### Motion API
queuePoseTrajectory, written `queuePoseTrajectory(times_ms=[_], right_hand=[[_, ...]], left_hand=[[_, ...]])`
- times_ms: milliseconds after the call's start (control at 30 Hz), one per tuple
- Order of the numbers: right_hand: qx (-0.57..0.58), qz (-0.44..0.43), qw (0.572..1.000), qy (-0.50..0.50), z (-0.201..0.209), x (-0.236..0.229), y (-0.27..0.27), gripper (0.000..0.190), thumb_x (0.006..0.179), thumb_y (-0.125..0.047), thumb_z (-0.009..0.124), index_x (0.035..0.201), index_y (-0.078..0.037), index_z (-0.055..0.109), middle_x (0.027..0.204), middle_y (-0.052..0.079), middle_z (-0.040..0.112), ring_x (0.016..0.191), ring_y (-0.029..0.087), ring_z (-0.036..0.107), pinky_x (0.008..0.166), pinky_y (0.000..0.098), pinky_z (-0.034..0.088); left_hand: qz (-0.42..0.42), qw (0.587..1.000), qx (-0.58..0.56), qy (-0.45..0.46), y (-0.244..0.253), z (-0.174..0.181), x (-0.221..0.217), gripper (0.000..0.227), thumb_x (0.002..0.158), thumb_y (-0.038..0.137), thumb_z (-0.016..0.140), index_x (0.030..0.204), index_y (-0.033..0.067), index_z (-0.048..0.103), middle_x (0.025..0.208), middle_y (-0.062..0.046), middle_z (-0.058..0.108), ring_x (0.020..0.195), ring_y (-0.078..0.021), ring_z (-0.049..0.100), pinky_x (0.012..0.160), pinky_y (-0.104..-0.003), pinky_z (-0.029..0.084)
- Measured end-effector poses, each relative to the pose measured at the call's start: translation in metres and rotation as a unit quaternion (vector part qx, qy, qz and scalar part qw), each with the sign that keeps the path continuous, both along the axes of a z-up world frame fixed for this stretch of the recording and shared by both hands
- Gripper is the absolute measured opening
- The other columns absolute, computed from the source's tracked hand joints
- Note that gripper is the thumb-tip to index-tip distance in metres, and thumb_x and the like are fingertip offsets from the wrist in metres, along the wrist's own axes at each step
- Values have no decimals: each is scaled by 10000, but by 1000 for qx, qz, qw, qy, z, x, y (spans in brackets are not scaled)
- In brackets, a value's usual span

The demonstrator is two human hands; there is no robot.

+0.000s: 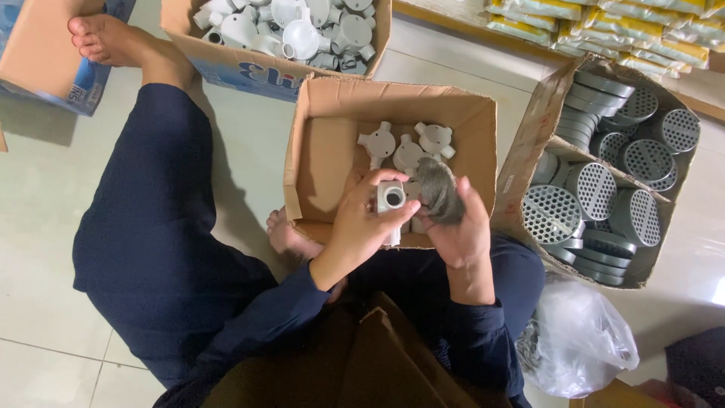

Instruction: The person sits on the floor and repeatedly picks up white plastic parts from a cardboard box. Using a grey abrasive pad, they rub the surfaces of each part to smooth or polish them, then place the finished parts into a separate box.

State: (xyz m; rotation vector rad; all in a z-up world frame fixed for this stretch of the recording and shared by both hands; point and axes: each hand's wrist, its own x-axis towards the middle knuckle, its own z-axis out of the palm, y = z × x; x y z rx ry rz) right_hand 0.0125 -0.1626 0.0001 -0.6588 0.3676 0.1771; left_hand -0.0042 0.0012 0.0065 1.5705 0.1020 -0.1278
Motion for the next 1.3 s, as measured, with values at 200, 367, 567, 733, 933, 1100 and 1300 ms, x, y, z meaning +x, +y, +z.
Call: queuePoseTrajectory(times_ms=[200,367,567,733,933,1100,1300], right_hand=[[-105,68,992,-33,-11,-8,1,337,882,-28,691,1217,-1,662,935,151,675,775,243,657,604,362,469],[-143,42,977,-152,-24,-7,-1,144,891,56,660,1028,10,656,1298,179,604,1085,349,685,854,405,577],[-290,-72,939,-172,-20,-9,5,202,938,2,680,1116,9,585,1031,166,651,967,261,679,783,353,521],[-655,-114,695,-274,-9,-20,30,413,920,-76,801,1250,-59,554,1272,161,595,1196,349,564,989,429,380],[-742,4,513,-432,-23,-33,47,416,1055,-273,489,1404,-92,625,1351,76,585,1266,296,532,1033,421,342],[-785,-75,472,-394,-9,-42,50,421,1043,-226,550,1439,-101,621,1208,114,515,1159,307,514,969,392,329],[-763,-114,446,-453,-33,-41,43,319,992,-308,611,1223,-159,772,1198,84,595,1059,303,532,932,394,422]], left_hand=[[17,990,92,-101,1,17,-2,444,764,59,731,1193,142,651,1286,-190,441,1216,-440,521,979,-523,489],[-43,993,74,-87,5,12,-1,338,827,205,685,1143,83,681,1103,-229,527,1040,-413,597,867,-494,511],[-9,993,-107,51,0,-6,4,347,852,334,706,1079,77,656,874,-91,585,775,-202,627,575,-328,485],[18,924,-313,218,-5,-41,16,525,964,565,613,1135,71,555,940,-83,615,785,-191,623,575,-276,520],[123,922,-305,202,-3,-21,12,561,936,629,585,1088,89,604,972,-52,675,830,-120,647,642,-237,550],[127,912,-357,156,-13,-39,8,449,959,550,613,1045,111,650,969,-64,694,898,-156,669,721,-279,590],[117,897,-407,128,-7,-6,7,424,960,483,607,1061,75,666,1071,-120,730,989,-178,693,855,-305,577]])
